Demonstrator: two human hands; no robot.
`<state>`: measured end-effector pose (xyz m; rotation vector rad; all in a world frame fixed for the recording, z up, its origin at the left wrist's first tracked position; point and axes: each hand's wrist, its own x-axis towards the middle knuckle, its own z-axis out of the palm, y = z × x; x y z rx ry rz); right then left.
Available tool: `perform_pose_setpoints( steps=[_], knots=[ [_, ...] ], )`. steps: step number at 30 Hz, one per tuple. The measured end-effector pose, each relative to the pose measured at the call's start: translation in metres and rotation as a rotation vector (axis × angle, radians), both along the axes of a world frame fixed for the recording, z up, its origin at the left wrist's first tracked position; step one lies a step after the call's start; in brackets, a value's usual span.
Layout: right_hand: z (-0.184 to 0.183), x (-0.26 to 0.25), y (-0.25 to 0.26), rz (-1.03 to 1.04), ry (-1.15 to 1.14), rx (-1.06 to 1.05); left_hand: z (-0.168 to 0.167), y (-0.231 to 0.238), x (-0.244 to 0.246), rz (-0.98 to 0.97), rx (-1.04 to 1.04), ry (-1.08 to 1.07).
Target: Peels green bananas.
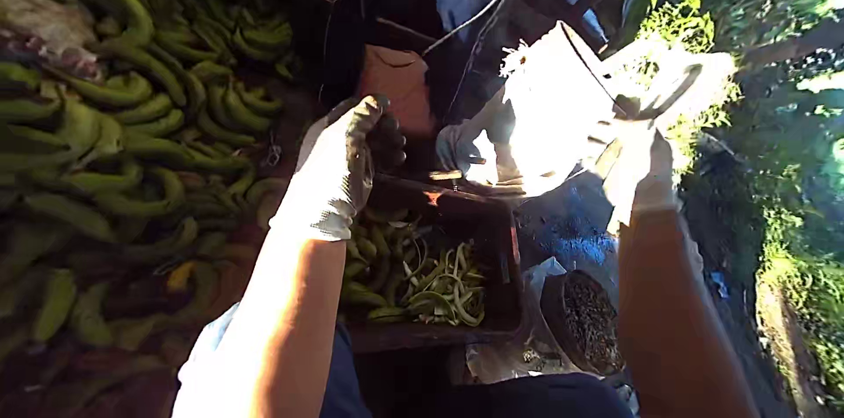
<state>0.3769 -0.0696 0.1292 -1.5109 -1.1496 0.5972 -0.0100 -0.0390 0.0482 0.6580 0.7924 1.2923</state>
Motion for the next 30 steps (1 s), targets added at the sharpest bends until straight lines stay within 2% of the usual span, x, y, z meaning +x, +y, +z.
perform_pose_setpoints(
  steps=[2,4,6,8,10,13,16,19,20,24,27,30],
  knots=[
    [-0.072,-0.055,-0.016,0.004,-0.145,-0.173,0.001,0.006,-0.013,0.057,-0.004,0.012],
    [-0.163,-0.097,-0.020,0.031,-0.144,-0.332,-0.003,0.011,-0.020,0.114,-0.011,0.046],
    [-0.239,-0.122,-0.017,0.107,-0.207,-0.604,-0.008,0.016,-0.021,0.121,-0.018,0.066],
    [-0.302,-0.138,-0.009,0.158,-0.171,-0.757,-0.010,0.016,-0.020,0.096,-0.018,0.058],
    [-0.344,-0.147,0.004,0.159,-0.122,-0.838,-0.008,0.013,-0.016,0.062,0.008,0.078],
    [-0.374,-0.157,0.021,0.089,-0.078,-0.855,-0.009,0.015,-0.011,0.049,0.011,0.279],
    [-0.371,-0.175,0.016,0.061,-0.185,-0.838,-0.012,0.019,-0.013,0.023,-0.001,0.430],
    [-0.342,-0.190,-0.010,0.131,-0.501,-0.927,-0.012,0.020,-0.010,0.015,0.012,0.469],
    [-0.332,-0.193,-0.024,0.128,-0.528,-0.939,-0.014,0.021,-0.006,-0.001,0.027,0.485],
    [-0.295,-0.159,-0.073,0.089,-0.328,-0.865,-0.026,0.019,0.018,-0.137,0.089,0.583],
    [-0.233,-0.112,-0.101,0.128,-0.298,-0.790,-0.029,0.009,0.040,-0.250,0.083,0.704],
    [-0.165,-0.074,-0.128,0.124,-0.384,-0.680,-0.039,-0.011,0.066,-0.232,0.023,0.653]
  ],
)
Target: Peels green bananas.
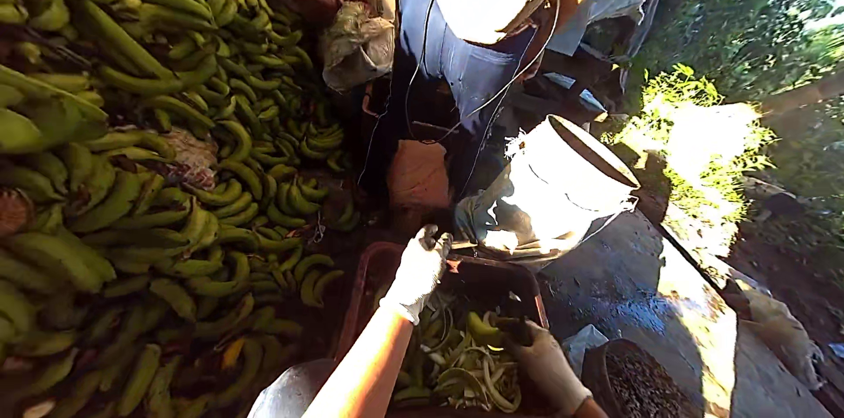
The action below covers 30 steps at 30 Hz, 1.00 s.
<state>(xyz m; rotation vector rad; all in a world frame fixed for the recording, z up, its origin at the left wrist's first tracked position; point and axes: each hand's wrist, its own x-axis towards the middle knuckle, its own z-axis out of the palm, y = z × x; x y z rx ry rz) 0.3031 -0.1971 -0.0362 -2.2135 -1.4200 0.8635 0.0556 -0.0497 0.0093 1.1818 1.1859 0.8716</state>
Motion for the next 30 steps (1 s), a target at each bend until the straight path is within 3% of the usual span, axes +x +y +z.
perform_pose_setpoints(
  steps=[3,6,9,12,15,18,27,30],
  knots=[
    [0.034,0.019,-0.028,-0.091,0.153,0.334,-0.010,-0.035,0.035,-0.096,-0.072,-0.083],
    [0.039,0.010,-0.040,-0.248,0.409,0.577,-0.032,-0.071,0.071,-0.341,-0.221,-0.210],
    [0.031,0.000,-0.041,-0.083,0.539,0.689,-0.044,-0.088,0.092,-0.388,-0.314,-0.563],
    [0.023,0.004,-0.040,-0.050,0.595,0.700,-0.032,-0.090,0.089,-0.288,-0.138,-0.644],
    [0.027,0.014,-0.035,-0.322,0.402,0.584,-0.033,-0.079,0.083,-0.284,0.179,-0.445],
    [0.034,0.030,-0.030,-0.344,0.359,0.438,-0.031,-0.074,0.077,-0.282,0.366,-0.330],
    [0.025,-0.008,-0.036,-0.045,0.357,0.469,-0.034,-0.080,0.083,-0.156,0.359,-0.281],
    [0.009,-0.014,-0.031,-0.025,0.330,0.319,-0.034,-0.087,0.082,-0.086,0.334,-0.282]
  ],
)
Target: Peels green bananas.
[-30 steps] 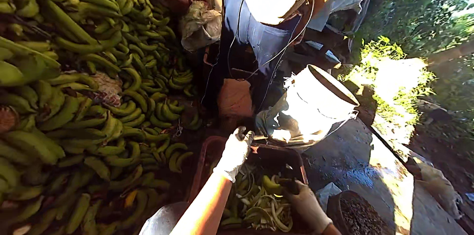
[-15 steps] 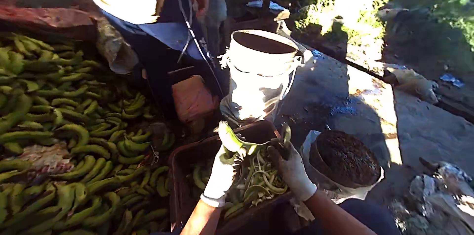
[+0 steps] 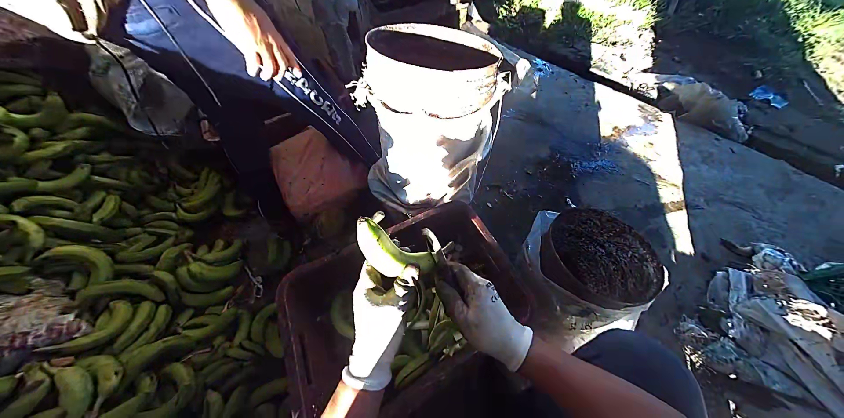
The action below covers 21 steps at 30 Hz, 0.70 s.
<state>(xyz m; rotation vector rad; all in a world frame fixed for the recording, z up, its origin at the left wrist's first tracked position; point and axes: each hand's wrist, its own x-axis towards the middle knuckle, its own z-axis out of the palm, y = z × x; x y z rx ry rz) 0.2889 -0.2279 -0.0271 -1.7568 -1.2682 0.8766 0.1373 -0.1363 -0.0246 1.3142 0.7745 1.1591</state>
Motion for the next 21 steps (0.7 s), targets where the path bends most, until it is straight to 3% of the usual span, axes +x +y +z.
perform_pose_setpoints(
  steps=[2,4,7,9,13,15,18,21],
  knots=[
    [-0.017,0.004,0.005,0.067,0.012,-0.241,0.008,0.000,-0.002,0.013,-0.061,-0.090],
    [-0.027,0.007,0.006,0.057,-0.001,-0.284,0.020,0.014,-0.013,-0.081,-0.092,-0.214],
    [-0.007,0.006,0.004,0.033,-0.025,-0.062,0.017,0.031,-0.032,-0.184,-0.198,-0.331],
    [0.006,0.002,0.002,0.050,-0.063,0.093,0.017,0.029,-0.033,-0.153,-0.314,-0.344],
    [0.007,-0.006,-0.008,0.149,-0.261,0.410,0.022,0.020,-0.022,-0.087,-0.518,-0.293],
    [0.000,-0.008,-0.010,0.205,-0.341,0.471,0.022,0.015,-0.018,-0.112,-0.564,-0.264],
    [-0.013,-0.002,-0.006,0.161,-0.337,0.447,0.019,0.005,-0.015,-0.183,-0.461,-0.164],
    [-0.013,0.027,0.015,-0.091,-0.429,0.381,0.018,0.000,-0.012,-0.189,-0.279,0.117]
  ],
)
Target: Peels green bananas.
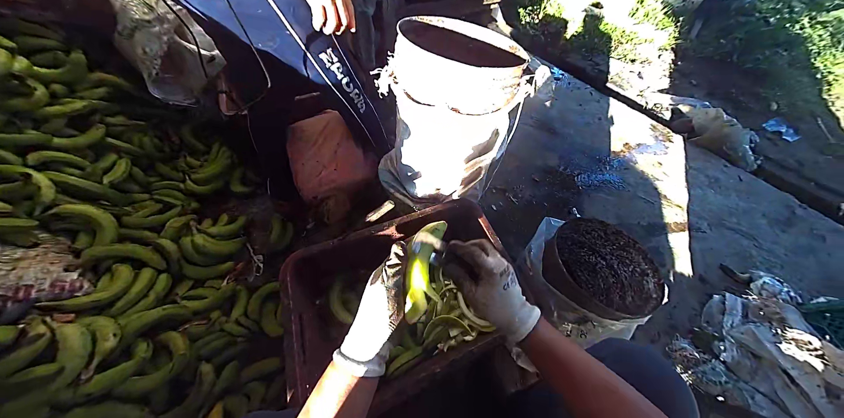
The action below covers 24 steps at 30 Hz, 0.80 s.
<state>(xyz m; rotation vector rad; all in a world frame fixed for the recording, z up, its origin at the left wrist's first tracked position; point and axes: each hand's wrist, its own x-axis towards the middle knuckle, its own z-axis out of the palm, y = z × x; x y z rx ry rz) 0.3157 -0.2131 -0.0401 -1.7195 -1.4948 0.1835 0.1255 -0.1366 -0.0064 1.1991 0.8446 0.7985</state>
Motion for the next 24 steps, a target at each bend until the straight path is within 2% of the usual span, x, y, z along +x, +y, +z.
perform_pose_setpoints(
  steps=[2,5,7,10,14,16,18,20,24],
  knots=[
    [0.013,0.030,0.012,-0.182,0.119,-0.146,-0.003,0.000,0.003,-0.007,-0.017,0.002],
    [0.026,0.062,0.012,-0.288,0.318,-0.170,-0.007,0.003,0.003,-0.047,-0.193,-0.204],
    [0.033,0.051,0.002,-0.225,0.333,-0.136,-0.010,0.010,0.002,-0.041,-0.303,-0.297],
    [0.035,0.005,-0.018,-0.024,0.303,-0.081,-0.007,0.014,0.003,0.067,-0.410,-0.373],
    [0.024,-0.036,-0.036,0.244,0.174,-0.111,-0.010,0.012,0.002,0.078,-0.336,-0.425],
    [0.016,-0.036,-0.032,0.257,0.096,-0.100,-0.011,0.007,0.001,0.046,-0.281,-0.420],
    [0.013,-0.022,-0.017,0.149,-0.002,-0.009,-0.008,0.000,0.001,-0.005,-0.179,-0.311],
    [0.014,-0.001,0.000,-0.017,-0.037,0.053,-0.006,-0.004,0.007,-0.037,-0.189,-0.210],
    [0.029,0.042,0.013,-0.318,0.145,-0.123,-0.005,-0.005,0.013,-0.169,-0.292,-0.152]
  ],
)
